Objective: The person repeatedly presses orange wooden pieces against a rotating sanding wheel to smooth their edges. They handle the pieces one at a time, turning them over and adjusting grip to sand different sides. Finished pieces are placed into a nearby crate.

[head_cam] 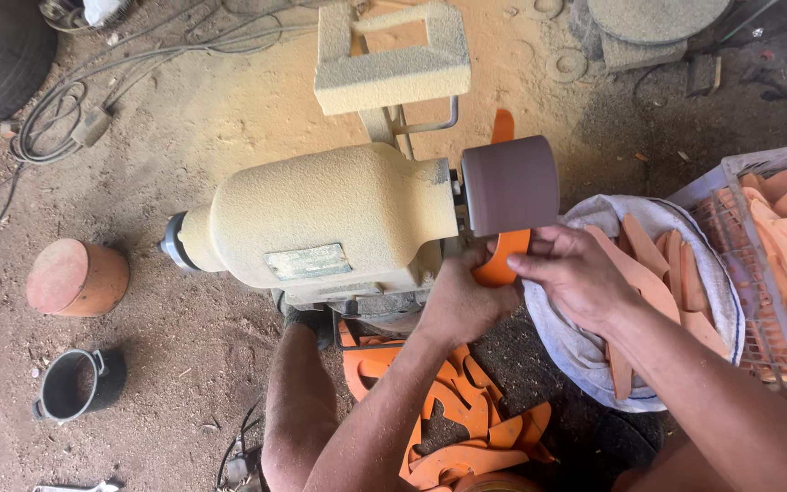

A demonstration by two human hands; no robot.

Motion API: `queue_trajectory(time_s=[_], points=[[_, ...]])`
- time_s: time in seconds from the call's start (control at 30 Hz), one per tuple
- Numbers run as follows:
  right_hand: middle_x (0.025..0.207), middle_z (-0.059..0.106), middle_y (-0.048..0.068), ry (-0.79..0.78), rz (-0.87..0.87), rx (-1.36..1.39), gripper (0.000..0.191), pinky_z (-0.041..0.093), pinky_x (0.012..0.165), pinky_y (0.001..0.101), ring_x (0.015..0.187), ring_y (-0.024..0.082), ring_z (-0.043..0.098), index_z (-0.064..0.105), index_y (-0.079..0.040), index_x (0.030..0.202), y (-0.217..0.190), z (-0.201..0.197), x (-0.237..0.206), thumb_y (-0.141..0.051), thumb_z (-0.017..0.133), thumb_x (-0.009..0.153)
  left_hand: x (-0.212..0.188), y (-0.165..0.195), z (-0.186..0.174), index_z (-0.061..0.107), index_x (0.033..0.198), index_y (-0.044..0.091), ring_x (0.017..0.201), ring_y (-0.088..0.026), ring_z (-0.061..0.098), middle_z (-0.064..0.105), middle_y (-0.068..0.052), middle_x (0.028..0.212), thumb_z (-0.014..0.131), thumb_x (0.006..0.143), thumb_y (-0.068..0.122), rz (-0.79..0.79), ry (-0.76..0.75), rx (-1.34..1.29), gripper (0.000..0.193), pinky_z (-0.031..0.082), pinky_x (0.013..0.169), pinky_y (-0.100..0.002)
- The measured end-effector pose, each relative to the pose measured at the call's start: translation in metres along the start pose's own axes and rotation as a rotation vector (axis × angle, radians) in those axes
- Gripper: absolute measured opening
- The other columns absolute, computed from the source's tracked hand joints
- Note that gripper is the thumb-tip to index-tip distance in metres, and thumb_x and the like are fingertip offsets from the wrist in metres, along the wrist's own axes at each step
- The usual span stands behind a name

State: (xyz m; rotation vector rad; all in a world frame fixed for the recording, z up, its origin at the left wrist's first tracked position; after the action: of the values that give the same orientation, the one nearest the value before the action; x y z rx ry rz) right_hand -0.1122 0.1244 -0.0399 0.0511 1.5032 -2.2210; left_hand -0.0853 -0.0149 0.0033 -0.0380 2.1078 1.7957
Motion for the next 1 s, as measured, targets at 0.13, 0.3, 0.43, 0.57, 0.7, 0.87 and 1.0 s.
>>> queue_trajectory(time_s=[0.13, 0.3, 0.43, 0.57, 0.7, 0.87, 1.0], points=[[0.110, 0.076, 0.018, -0.034, 0.007, -0.118, 0.047, 0.059, 0.099, 0.0419, 0.102, 0.025, 0.073, 0.063, 0.000, 0.131, 0.010, 0.003, -0.017, 0.006, 0.065, 0.085, -0.019, -0.013, 0.010, 0.060, 0.130, -0.007, 0.077, -0.013, 0.070, 0.075, -0.013, 0.095, 0.072, 0.079, 0.003, -0.029, -0.012, 0.000, 0.054, 0.059, 0.067, -0.025], [0.114, 0.078, 0.017, -0.015, 0.038, -0.171, 0.052, 0.059, 0.100, 0.0432, 0.105, 0.024, 0.075, 0.061, -0.001, 0.135, 0.029, -0.001, -0.038, -0.002, 0.068, 0.083, -0.040, -0.039, 0.023, 0.061, 0.130, -0.004, 0.087, -0.010, 0.069, 0.073, -0.007, 0.103, 0.072, 0.078, 0.003, -0.036, -0.006, -0.056, 0.053, 0.059, 0.074, -0.026], [0.112, 0.083, 0.014, 0.082, 0.153, -0.452, 0.052, 0.058, 0.102, 0.0420, 0.102, 0.024, 0.078, 0.067, -0.002, 0.130, 0.049, -0.004, -0.075, -0.015, 0.075, 0.081, -0.072, -0.050, 0.035, 0.063, 0.128, -0.006, 0.093, -0.007, 0.067, 0.073, -0.006, 0.105, 0.073, 0.080, 0.001, 0.037, -0.012, -0.078, 0.049, 0.058, 0.081, -0.025], [0.113, 0.080, 0.016, -0.041, 0.156, -0.282, 0.054, 0.055, 0.101, 0.0455, 0.107, 0.025, 0.075, 0.067, 0.001, 0.131, 0.057, 0.018, -0.106, -0.022, 0.075, 0.083, -0.099, -0.065, 0.046, 0.065, 0.135, -0.006, 0.086, -0.006, 0.066, 0.074, -0.006, 0.101, 0.073, 0.081, 0.001, -0.072, -0.130, -0.165, 0.055, 0.057, 0.074, -0.023], [0.120, 0.077, 0.012, 0.098, 0.295, -0.375, 0.048, 0.053, 0.108, 0.0411, 0.112, 0.023, 0.075, 0.067, -0.004, 0.130, 0.046, 0.005, -0.076, -0.021, 0.070, 0.086, -0.066, -0.081, 0.034, 0.056, 0.135, 0.002, 0.051, -0.011, 0.059, 0.068, -0.011, 0.073, 0.077, 0.081, 0.008, -0.404, -0.171, -0.102, 0.058, 0.047, 0.043, -0.026], [0.124, 0.071, 0.016, 0.068, 0.110, -0.038, 0.043, 0.051, 0.109, 0.0451, 0.116, 0.026, 0.068, 0.064, 0.000, 0.128, 0.002, 0.011, -0.010, 0.001, 0.063, 0.085, -0.004, -0.036, 0.013, 0.057, 0.120, -0.002, 0.043, -0.008, 0.052, 0.062, -0.004, 0.064, 0.077, 0.080, 0.003, -0.252, -0.080, -0.370, 0.045, 0.036, 0.033, -0.025], [0.120, 0.065, 0.024, -0.019, -0.009, 0.061, 0.043, 0.046, 0.114, 0.0477, 0.118, 0.031, 0.063, 0.061, 0.010, 0.132, -0.013, 0.020, 0.005, 0.005, 0.065, 0.090, 0.007, -0.009, 0.003, 0.059, 0.120, -0.009, 0.047, -0.011, 0.056, 0.064, -0.008, 0.067, 0.075, 0.080, 0.003, -0.141, -0.014, -0.226, 0.044, 0.042, 0.037, -0.027]])
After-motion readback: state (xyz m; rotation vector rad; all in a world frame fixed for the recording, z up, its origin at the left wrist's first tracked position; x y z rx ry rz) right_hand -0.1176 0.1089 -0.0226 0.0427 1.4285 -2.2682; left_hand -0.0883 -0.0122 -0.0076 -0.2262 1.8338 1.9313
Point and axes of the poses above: each hand's wrist, its own x-axis towards the middle knuckle, its own z-axis out of the palm, y = z × x, the point moved 8 cm from there along x, towards the middle knuckle
